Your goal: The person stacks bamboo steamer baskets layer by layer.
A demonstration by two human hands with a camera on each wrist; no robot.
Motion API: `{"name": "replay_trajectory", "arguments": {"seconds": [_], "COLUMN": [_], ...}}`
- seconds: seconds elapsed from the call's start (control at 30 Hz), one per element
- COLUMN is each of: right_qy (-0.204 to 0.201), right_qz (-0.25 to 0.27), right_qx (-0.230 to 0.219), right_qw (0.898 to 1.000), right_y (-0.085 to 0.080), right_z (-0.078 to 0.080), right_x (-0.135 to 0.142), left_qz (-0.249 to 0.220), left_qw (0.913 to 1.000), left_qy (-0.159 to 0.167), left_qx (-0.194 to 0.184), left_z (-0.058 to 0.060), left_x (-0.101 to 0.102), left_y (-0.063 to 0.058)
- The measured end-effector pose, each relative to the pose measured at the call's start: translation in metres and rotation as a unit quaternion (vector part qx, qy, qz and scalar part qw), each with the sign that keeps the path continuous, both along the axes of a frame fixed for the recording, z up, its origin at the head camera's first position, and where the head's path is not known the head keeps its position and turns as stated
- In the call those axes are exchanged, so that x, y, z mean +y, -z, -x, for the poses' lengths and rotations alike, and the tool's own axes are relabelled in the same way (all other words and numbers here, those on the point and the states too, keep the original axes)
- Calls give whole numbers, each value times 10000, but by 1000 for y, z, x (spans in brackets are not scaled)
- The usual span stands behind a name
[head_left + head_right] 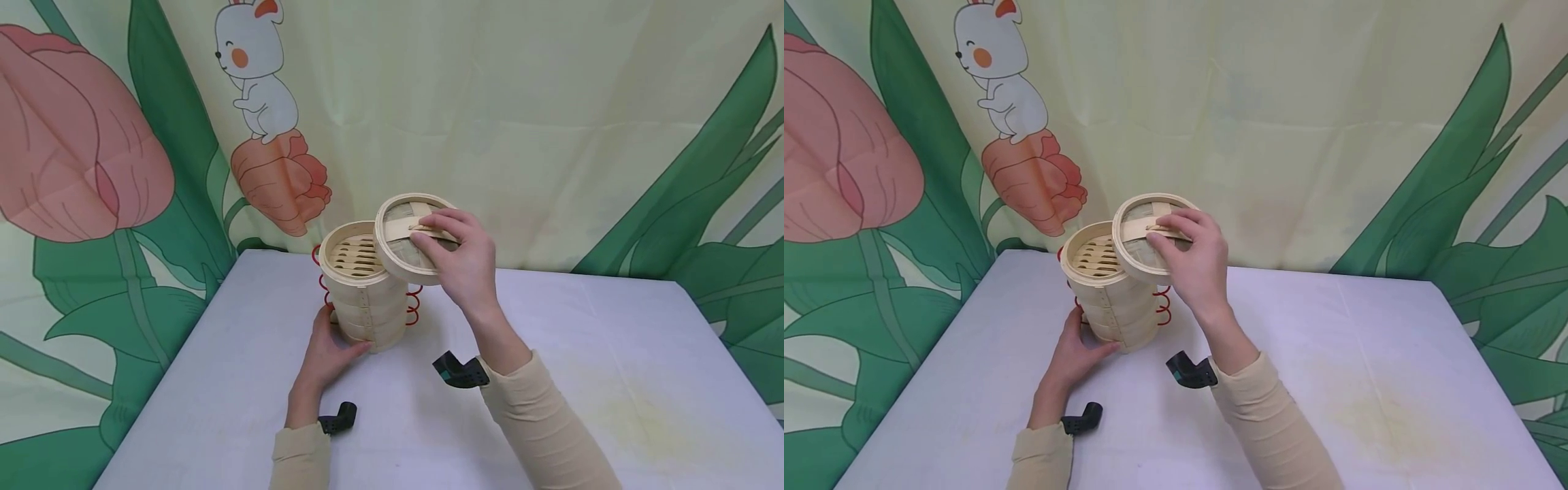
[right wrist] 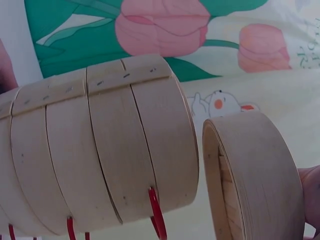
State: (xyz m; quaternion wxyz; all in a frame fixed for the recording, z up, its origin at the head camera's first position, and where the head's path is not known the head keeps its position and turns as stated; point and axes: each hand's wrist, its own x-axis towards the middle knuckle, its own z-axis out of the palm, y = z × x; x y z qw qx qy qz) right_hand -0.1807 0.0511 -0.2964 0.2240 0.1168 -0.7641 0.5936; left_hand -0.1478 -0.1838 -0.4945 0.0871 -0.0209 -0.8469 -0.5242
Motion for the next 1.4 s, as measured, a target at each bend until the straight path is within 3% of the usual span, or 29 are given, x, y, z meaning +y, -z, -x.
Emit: {"name": "replay_trajectory", "arguments": {"seconds": [0.53,1.0,1.4], "right_qy": [-402,-487,-590], "right_qz": [-131,-351,-641], "right_qx": [81,177,152], "right_qw": [9991,9980,9961], "right_y": [-3,-4,-7], "right_z": [6,8,10], "right_x": [-30,-49,-61], "left_qz": [-37,-23,-41], "left_qw": [10000,9999,10000], "left_qy": [21,-27,-52], "left_qx": [13,-118,53], "left_z": [0,0,0], "left_x": [-1,0,0], "left_y": [-1,-1,1]}}
